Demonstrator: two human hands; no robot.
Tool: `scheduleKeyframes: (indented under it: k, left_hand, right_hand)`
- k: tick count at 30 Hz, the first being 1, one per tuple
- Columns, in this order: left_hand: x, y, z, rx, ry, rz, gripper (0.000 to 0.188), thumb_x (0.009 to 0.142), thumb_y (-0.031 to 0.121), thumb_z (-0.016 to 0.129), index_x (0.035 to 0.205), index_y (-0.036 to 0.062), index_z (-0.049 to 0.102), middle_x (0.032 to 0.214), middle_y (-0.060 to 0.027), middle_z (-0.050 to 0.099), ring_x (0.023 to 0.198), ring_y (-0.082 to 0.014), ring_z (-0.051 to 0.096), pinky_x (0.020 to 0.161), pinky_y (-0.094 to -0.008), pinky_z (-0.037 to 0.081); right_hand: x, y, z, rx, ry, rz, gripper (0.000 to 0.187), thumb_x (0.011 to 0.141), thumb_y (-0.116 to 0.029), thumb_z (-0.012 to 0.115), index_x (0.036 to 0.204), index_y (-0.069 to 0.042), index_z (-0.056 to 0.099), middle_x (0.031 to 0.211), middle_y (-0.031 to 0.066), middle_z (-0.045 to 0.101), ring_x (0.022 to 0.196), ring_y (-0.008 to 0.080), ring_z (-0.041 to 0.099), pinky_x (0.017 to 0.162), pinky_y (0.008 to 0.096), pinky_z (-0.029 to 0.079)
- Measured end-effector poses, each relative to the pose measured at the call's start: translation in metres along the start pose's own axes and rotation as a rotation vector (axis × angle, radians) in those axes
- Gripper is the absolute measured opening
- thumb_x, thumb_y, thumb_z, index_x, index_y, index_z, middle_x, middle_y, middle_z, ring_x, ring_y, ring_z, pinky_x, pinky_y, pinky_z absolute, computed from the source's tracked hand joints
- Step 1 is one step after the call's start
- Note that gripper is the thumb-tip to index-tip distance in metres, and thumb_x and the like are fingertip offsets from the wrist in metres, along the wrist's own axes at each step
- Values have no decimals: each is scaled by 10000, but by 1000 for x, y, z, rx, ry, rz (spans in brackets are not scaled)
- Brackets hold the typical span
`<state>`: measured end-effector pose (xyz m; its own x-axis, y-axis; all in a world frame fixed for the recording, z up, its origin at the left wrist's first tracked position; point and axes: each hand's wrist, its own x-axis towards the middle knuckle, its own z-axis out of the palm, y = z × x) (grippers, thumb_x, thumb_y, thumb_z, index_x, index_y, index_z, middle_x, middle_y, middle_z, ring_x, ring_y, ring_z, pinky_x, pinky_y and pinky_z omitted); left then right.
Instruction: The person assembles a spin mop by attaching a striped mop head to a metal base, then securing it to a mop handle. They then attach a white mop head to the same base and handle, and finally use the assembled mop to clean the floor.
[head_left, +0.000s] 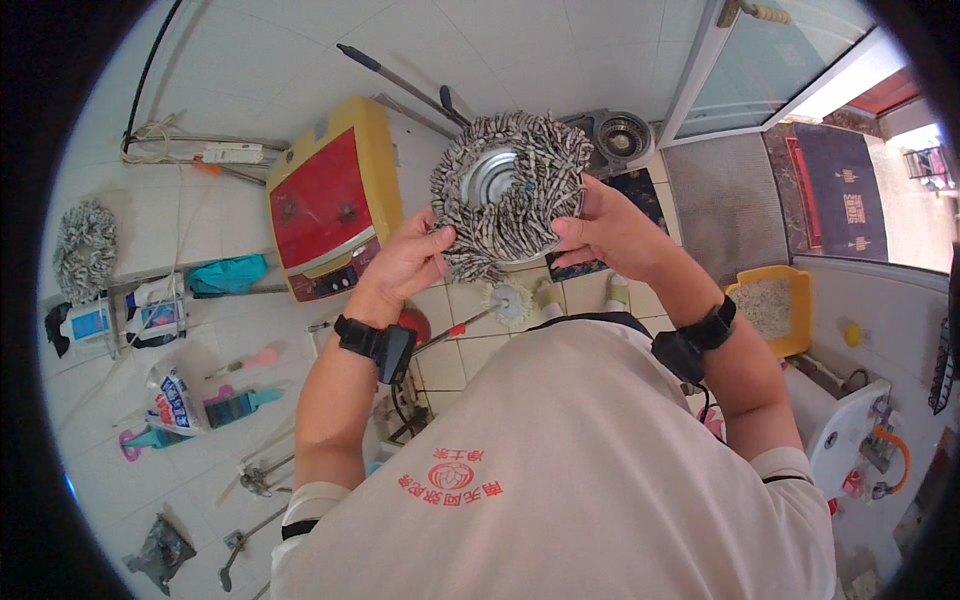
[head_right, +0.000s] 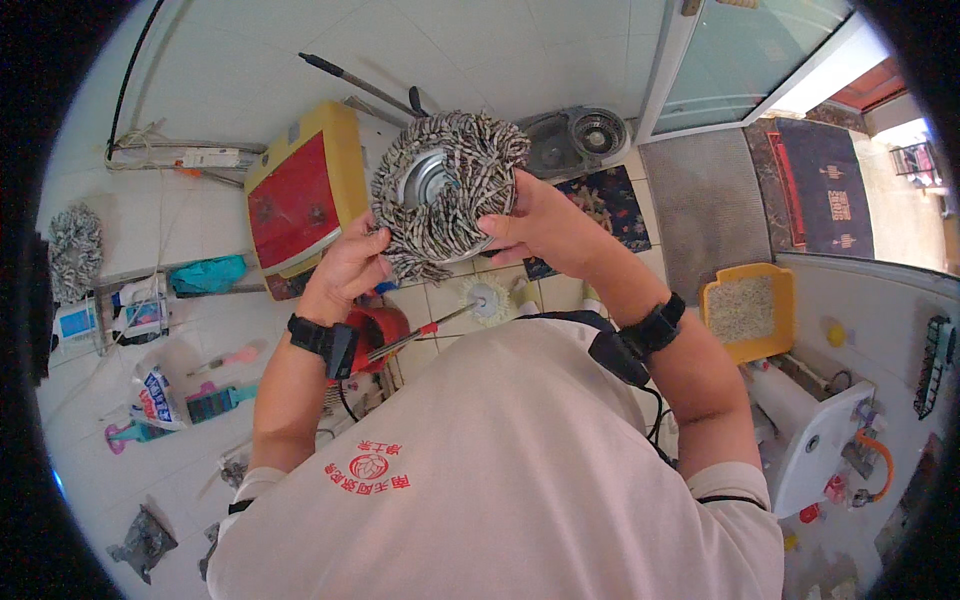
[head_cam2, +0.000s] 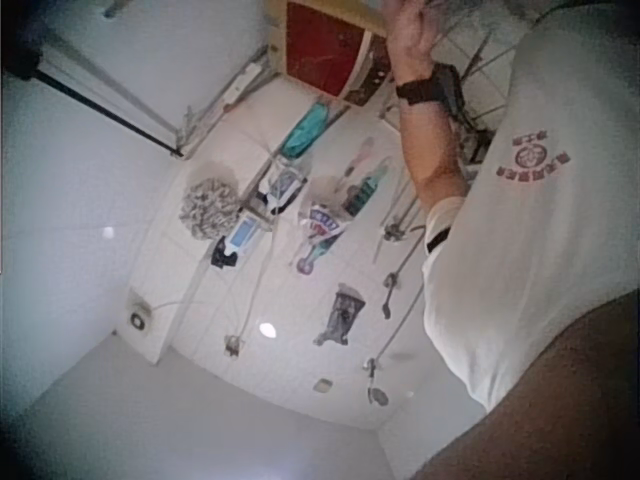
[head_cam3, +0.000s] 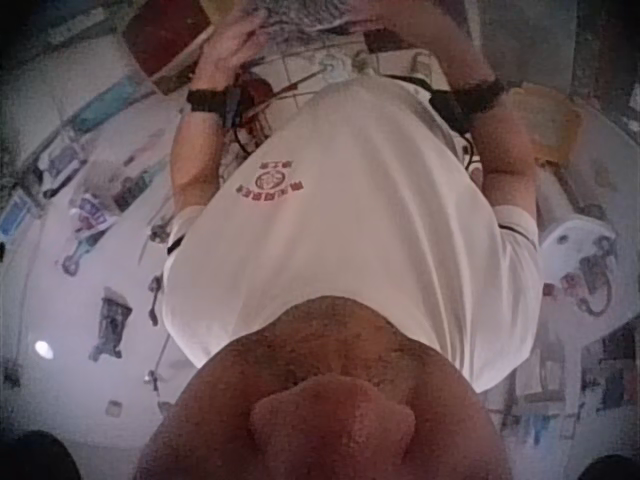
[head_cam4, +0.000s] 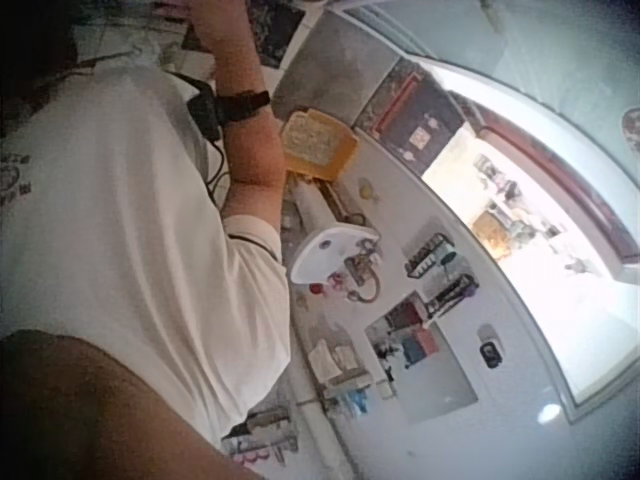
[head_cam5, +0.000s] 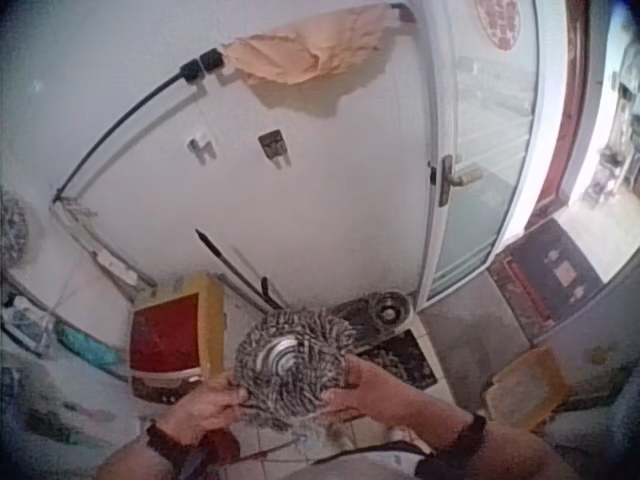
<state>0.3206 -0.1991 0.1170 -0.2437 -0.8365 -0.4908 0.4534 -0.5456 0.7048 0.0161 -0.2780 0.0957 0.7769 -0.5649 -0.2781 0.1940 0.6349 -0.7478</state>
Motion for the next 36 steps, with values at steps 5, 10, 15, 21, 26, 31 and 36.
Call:
scheduleKeyframes:
  k: [5, 10, 15, 21, 26, 31, 36]
  left_hand:
    - [1, -2, 4, 63, -35, -7, 581, 941, 233, 745, 1403, -3, 483, 1300, -104, 661, 1162, -211, 659, 984, -357, 536]
    - [4, 0, 8, 141, -10, -5, 568, 924, 271, 766, 1368, 0, 537, 1279, -96, 677, 1140, -201, 667, 968, -340, 537]
    - [4, 3, 15, 95, -74, -36, 530, 915, 261, 778, 1325, -7, 577, 1250, -98, 691, 1101, -199, 677, 954, -347, 542]
    - [8, 10, 24, 111, -39, -56, 457, 939, 201, 750, 1305, -18, 586, 1223, -99, 695, 1083, -204, 680, 959, -365, 547]
    - [4, 14, 35, 166, 63, -67, 418, 950, 168, 735, 1284, -35, 587, 1192, -102, 699, 1065, -206, 682, 961, -366, 546]
    - [2, 17, 45, 254, 172, -124, 422, 942, 162, 742, 1273, -48, 585, 1171, -108, 699, 1046, -214, 686, 939, -371, 552]
    - [8, 16, 53, 251, 201, -91, 390, 950, 143, 724, 1259, -49, 582, 1161, -116, 699, 1044, -224, 689, 923, -380, 559]
  right_hand:
    - [-3, -4, 1, 8, 12, 40, 519, 975, -120, 686, 1428, -100, 435, 1228, 76, 672, 998, 229, 726, 800, 363, 639]
    - [-4, -6, 1, 37, 37, 48, 426, 975, -93, 674, 1354, -48, 484, 1201, 94, 682, 999, 247, 729, 847, 405, 635]
    - [-3, -7, -1, 42, 60, 57, 404, 963, -67, 676, 1324, -28, 498, 1163, 108, 690, 962, 253, 737, 827, 395, 642]
    - [-6, -9, 1, 2, 101, 85, 407, 953, -57, 676, 1318, -20, 499, 1167, 118, 689, 935, 261, 742, 781, 368, 644]
    - [-8, -11, 4, 10, 98, 114, 425, 949, -56, 662, 1334, -8, 488, 1166, 128, 690, 944, 271, 744, 771, 350, 643]
    - [-9, -12, 2, 40, 50, 136, 451, 933, -29, 628, 1355, -2, 474, 1179, 145, 693, 965, 289, 747, 791, 363, 643]
    - [-13, -10, 0, 71, 81, 138, 484, 907, -10, 629, 1364, -10, 470, 1209, 155, 684, 974, 299, 745, 837, 402, 637]
